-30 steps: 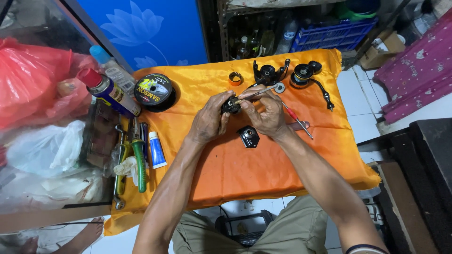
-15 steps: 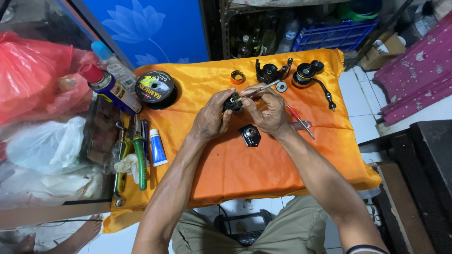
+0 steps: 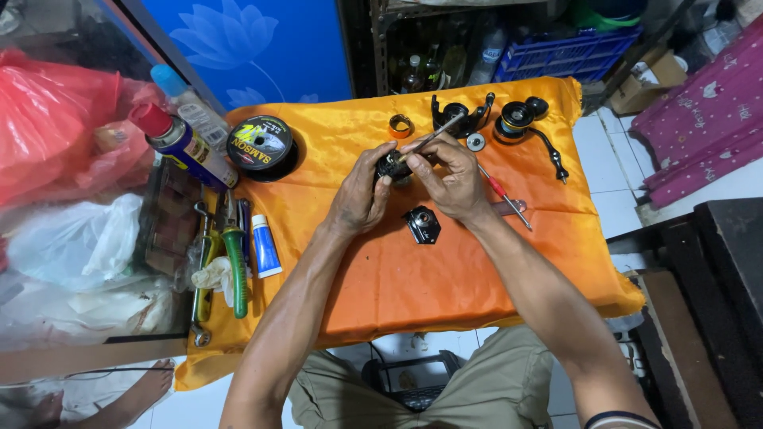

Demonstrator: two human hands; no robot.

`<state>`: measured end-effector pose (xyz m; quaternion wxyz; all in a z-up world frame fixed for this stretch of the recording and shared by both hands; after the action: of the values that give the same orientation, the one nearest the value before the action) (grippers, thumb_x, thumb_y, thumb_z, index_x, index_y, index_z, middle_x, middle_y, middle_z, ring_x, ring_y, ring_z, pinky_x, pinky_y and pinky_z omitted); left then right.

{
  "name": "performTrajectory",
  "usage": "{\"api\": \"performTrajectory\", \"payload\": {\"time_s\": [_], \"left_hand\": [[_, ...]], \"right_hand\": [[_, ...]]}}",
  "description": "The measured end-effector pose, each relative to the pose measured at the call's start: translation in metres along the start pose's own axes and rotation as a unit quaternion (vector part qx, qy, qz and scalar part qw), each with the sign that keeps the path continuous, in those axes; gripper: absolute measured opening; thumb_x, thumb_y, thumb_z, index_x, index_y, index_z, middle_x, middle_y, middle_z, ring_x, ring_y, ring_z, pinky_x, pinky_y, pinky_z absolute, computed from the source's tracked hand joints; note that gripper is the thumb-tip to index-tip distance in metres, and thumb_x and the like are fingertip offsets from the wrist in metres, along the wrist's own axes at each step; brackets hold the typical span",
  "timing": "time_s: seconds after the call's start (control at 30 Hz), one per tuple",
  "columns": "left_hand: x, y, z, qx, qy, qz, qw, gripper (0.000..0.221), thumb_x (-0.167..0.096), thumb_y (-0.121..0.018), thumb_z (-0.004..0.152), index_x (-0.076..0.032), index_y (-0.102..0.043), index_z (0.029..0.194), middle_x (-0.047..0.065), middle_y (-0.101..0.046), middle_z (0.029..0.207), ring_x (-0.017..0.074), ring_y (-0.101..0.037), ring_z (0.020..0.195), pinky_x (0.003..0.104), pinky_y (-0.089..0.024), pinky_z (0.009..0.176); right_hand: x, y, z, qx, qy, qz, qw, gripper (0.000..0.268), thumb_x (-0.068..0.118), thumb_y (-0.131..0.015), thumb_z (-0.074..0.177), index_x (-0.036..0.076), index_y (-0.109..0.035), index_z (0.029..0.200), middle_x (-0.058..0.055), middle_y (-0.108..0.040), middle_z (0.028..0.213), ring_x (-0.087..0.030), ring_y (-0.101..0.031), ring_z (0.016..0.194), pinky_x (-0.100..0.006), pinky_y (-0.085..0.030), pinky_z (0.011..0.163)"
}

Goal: The person is disassembling a fishing reel, adjusting the internal gears and handle, and then reassembling it using a screwdriver.

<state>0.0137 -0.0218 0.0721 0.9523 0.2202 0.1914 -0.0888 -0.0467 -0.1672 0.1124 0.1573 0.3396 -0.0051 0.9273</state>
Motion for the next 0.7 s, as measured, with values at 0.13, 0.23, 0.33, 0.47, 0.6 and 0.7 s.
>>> {"api": "performTrajectory", "payload": {"time_s": [0.13, 0.23, 0.33, 0.47, 0.6, 0.7], "left_hand": [[-0.007, 0.003, 0.004, 0.006, 0.003, -0.001, 1.000, 0.045, -0.021, -0.041, 0.106, 0.005, -0.050, 0.141, 0.022, -0.062, 0.124, 0.0430, -0.065, 0.110, 0.048, -0.056, 0.092], [-0.004, 0.001, 0.003, 0.007, 0.011, -0.001, 1.000, 0.045, -0.022, -0.041, 0.106, 0.003, -0.050, 0.142, 0.022, -0.062, 0.124, 0.0430, -0.065, 0.110, 0.048, -0.056, 0.091], [-0.001, 0.001, 0.001, 0.010, 0.022, -0.006, 1.000, 0.046, -0.021, -0.044, 0.105, 0.002, -0.050, 0.144, 0.020, -0.062, 0.129, 0.0413, -0.064, 0.115, 0.047, -0.054, 0.097], [-0.007, 0.007, 0.009, 0.007, 0.057, -0.069, 0.996, 0.043, -0.016, -0.043, 0.106, 0.003, -0.051, 0.144, 0.023, -0.062, 0.133, 0.0441, -0.063, 0.119, 0.051, -0.053, 0.098], [-0.002, 0.004, 0.012, 0.021, 0.141, -0.156, 0.977, 0.040, -0.008, -0.045, 0.105, -0.002, -0.054, 0.144, 0.024, -0.067, 0.126, 0.0364, -0.064, 0.118, 0.053, -0.052, 0.099], [0.010, 0.000, 0.012, 0.071, 0.230, -0.250, 0.938, 0.036, -0.011, -0.052, 0.106, -0.006, -0.059, 0.140, 0.017, -0.073, 0.113, 0.0173, -0.064, 0.103, 0.042, -0.056, 0.092]], "right_hand": [[-0.003, 0.001, -0.002, -0.009, -0.010, 0.011, 1.000, 0.010, 0.002, -0.070, 0.100, -0.006, -0.074, 0.102, -0.018, -0.072, 0.095, -0.023, -0.071, 0.079, -0.030, -0.055, 0.059], [-0.009, 0.002, -0.003, -0.015, -0.033, 0.039, 0.999, 0.016, 0.004, -0.069, 0.101, -0.006, -0.073, 0.113, -0.017, -0.071, 0.097, -0.018, -0.067, 0.084, -0.029, -0.054, 0.062], [-0.012, 0.003, -0.005, -0.026, -0.046, 0.034, 0.998, 0.017, 0.004, -0.072, 0.099, -0.005, -0.073, 0.114, -0.016, -0.071, 0.094, -0.018, -0.070, 0.084, -0.027, -0.056, 0.060], [-0.016, 0.004, -0.004, -0.030, -0.070, 0.002, 0.997, 0.018, 0.003, -0.074, 0.098, -0.002, -0.074, 0.115, -0.013, -0.071, 0.090, -0.015, -0.068, 0.079, -0.024, -0.055, 0.056], [-0.014, 0.006, 0.005, -0.016, -0.106, -0.059, 0.992, 0.018, 0.004, -0.075, 0.098, 0.000, -0.075, 0.115, -0.012, -0.071, 0.086, -0.011, -0.066, 0.076, -0.020, -0.052, 0.053], [-0.026, 0.010, 0.008, 0.029, -0.152, -0.056, 0.986, 0.013, 0.002, -0.075, 0.097, -0.002, -0.075, 0.110, -0.014, -0.074, 0.082, -0.012, -0.067, 0.070, -0.023, -0.053, 0.051]]}}
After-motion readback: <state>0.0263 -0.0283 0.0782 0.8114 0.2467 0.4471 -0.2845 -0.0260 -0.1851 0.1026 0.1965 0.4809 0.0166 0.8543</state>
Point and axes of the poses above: each hand's wrist, its own z-axis towards the middle knuckle, its own y-axis out of the back of the hand, x = y × z, the point moved 7 cm from there along z, towards the middle knuckle
